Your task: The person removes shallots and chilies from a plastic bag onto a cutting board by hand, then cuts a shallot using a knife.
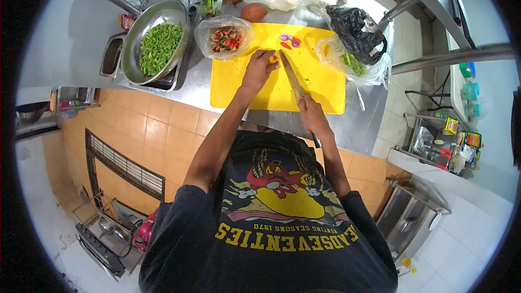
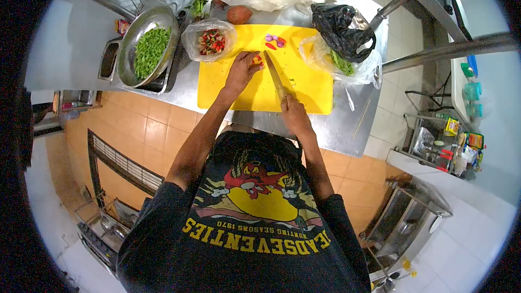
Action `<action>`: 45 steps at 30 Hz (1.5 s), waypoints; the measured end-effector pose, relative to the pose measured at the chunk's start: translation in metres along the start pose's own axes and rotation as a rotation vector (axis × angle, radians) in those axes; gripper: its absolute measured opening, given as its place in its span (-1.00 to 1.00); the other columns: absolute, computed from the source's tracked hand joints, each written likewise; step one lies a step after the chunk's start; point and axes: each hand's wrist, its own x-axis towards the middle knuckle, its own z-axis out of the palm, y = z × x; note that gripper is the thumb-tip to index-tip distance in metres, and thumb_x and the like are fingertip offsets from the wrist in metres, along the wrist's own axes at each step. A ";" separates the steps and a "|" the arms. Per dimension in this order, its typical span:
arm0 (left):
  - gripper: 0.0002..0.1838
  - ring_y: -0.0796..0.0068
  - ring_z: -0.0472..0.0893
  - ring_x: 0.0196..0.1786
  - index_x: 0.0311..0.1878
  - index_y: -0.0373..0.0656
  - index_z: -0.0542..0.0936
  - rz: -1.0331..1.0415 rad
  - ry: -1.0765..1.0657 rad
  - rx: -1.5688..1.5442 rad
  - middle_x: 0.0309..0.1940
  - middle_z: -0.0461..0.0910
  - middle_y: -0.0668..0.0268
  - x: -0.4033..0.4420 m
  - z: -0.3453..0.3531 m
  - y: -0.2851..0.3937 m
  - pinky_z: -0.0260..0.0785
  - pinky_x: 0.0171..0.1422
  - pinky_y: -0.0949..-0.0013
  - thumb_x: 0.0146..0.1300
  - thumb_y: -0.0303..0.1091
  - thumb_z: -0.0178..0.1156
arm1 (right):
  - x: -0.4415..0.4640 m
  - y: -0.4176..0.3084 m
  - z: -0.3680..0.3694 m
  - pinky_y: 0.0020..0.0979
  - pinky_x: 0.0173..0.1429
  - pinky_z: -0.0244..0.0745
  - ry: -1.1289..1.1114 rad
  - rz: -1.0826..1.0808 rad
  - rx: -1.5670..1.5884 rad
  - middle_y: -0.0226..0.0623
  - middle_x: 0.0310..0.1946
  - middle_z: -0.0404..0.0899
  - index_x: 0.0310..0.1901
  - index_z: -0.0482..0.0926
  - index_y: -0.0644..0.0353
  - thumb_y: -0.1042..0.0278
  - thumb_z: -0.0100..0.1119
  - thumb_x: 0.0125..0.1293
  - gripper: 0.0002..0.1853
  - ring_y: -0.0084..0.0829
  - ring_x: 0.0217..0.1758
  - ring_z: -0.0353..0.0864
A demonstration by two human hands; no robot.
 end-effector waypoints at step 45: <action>-0.80 0.14 0.71 -0.16 -0.06 -0.15 0.68 -0.158 0.224 0.082 -0.22 0.70 0.09 0.032 -0.118 -0.022 0.53 -0.05 0.23 0.25 -0.40 0.27 | -0.015 0.002 -0.019 -0.23 -0.64 0.40 -0.012 0.110 0.198 -0.11 -0.68 0.43 -0.12 0.42 0.31 0.14 -0.18 0.50 -0.66 -0.25 -0.79 0.44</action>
